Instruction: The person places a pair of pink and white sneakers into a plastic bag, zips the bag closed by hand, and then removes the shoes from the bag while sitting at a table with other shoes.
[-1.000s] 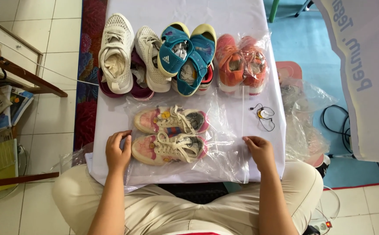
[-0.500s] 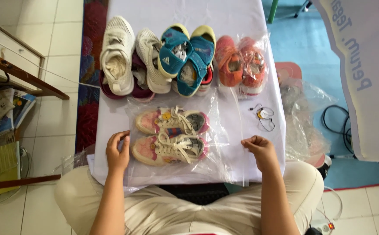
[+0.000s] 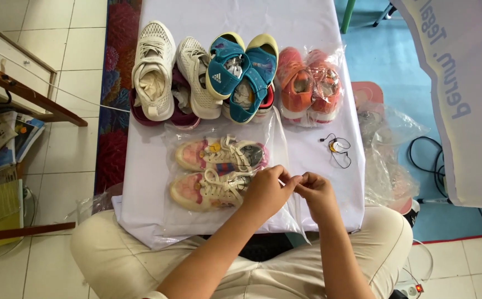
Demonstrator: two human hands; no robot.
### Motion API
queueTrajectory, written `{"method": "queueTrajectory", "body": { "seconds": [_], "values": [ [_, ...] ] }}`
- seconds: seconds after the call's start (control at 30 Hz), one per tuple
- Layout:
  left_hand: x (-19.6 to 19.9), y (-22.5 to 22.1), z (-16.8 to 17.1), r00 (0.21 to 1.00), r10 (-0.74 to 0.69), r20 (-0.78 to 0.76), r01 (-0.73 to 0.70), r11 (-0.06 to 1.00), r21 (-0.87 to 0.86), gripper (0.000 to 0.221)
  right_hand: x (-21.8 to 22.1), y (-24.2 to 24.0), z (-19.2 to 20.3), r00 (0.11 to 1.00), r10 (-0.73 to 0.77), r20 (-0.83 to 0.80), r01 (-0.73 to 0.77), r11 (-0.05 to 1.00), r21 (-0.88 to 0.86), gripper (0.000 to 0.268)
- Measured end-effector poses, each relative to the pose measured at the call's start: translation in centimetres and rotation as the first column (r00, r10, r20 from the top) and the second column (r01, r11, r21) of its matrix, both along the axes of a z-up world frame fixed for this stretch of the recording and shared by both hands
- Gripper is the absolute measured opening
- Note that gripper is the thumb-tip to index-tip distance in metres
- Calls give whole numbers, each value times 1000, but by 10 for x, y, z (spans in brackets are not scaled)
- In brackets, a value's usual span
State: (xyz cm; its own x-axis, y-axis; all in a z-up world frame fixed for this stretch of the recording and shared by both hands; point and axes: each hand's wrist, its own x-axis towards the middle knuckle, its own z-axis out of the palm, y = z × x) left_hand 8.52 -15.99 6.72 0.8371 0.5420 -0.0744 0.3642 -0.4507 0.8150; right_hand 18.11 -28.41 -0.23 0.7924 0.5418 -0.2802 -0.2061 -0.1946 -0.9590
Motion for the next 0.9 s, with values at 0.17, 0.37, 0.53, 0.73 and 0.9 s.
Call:
{"method": "queueTrajectory", "body": {
  "seconds": [0.17,0.37,0.53,0.73,0.9],
  "values": [
    [8,-4,-10,989,135,-62,-142,984,-112,25,-7,-2,12,999,-4,-33,7,995,101,9],
    [10,-8,-25,984,85,-159,-101,991,-93,15,-4,-12,-3,987,-27,-157,55,982,178,6],
    [8,-14,-13,983,55,-172,-62,998,-33,15,-12,-8,29,998,-66,-21,67,996,55,8],
    [6,-15,-20,992,36,-119,-35,999,14,13,-19,-5,22,987,-62,147,69,997,-40,9],
    [3,-17,-25,997,62,-35,-59,996,67,13,-28,0,14,964,-101,247,125,988,-85,5]
  ]
}}
